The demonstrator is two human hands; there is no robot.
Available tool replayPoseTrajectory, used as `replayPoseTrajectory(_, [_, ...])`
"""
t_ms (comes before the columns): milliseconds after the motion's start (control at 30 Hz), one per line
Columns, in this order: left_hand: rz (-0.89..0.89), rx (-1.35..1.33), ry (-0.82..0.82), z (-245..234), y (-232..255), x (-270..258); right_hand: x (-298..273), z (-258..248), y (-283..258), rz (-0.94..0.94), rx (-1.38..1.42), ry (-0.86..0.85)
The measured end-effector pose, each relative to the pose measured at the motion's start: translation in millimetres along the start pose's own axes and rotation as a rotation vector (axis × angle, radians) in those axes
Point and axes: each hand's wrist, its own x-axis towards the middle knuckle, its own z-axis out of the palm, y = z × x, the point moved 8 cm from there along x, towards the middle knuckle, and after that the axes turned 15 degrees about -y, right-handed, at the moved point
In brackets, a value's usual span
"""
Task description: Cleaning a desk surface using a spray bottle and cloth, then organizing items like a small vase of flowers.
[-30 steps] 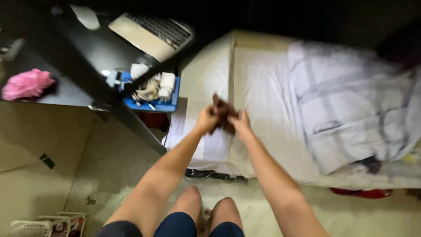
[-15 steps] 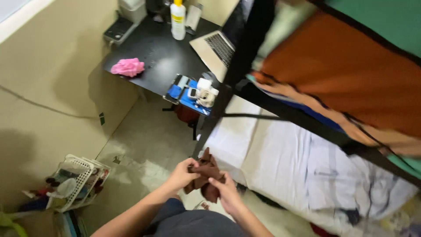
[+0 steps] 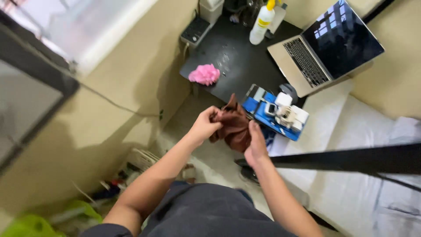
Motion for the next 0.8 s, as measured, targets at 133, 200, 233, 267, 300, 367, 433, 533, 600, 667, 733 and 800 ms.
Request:
replayPoseTrajectory(133, [0.125,-0.063,-0.124,-60.4,6.1,75.6,81.5,5.0,-6.6,-0.116,0.017,0.051])
replayPoseTrajectory(200, [0.112,-0.021,-0.139,-79.0,13.4,115.6,124.7,-16.6,-12.7,-0.222,-0.017,0.062])
replayPoseTrajectory(233, [0.108,-0.024,-0.157,-85.5,10.3,135.8,140.9,-21.5,-16.1,-0.231,-0.016,0.078])
replayPoseTrajectory(267, [0.092,-0.008,-0.149,-92.5,6.3,156.1,156.2,-26.5,-21.9,-0.255,-0.037,0.087])
replayPoseTrajectory(300, [0.078,0.010,-0.137,-99.9,2.4,175.2,171.7,-31.2,-27.0,-0.278,-0.058,0.092])
replayPoseTrajectory(367, [0.006,0.006,-0.155,-105.7,22.1,194.0,199.7,-42.3,-33.7,-0.287,-0.074,0.106])
replayPoseTrajectory(433, [-0.066,0.008,-0.168,-119.0,24.9,218.5,227.4,-46.7,-38.2,-0.295,-0.086,0.116])
replayPoseTrajectory(533, [-0.046,0.018,-0.185,-137.4,8.1,266.4,264.2,-55.9,-47.7,-0.275,-0.087,0.109])
replayPoseTrajectory(600, [-0.098,0.064,-0.206,-154.5,-11.4,298.2,292.9,-67.3,-49.8,-0.232,-0.166,0.113])
replayPoseTrajectory(667, [-0.122,0.042,-0.218,-166.6,-16.3,318.8,311.3,-66.6,-56.2,-0.213,-0.182,0.119])
replayPoseTrajectory(733, [-0.156,0.009,-0.228,-175.7,-25.2,329.6,319.2,-64.1,-62.1,-0.181,-0.200,0.133])
replayPoseTrajectory(800, [-0.115,-0.016,-0.304,-182.4,-27.9,346.9,330.0,-59.4,-71.6,-0.186,-0.101,0.118])
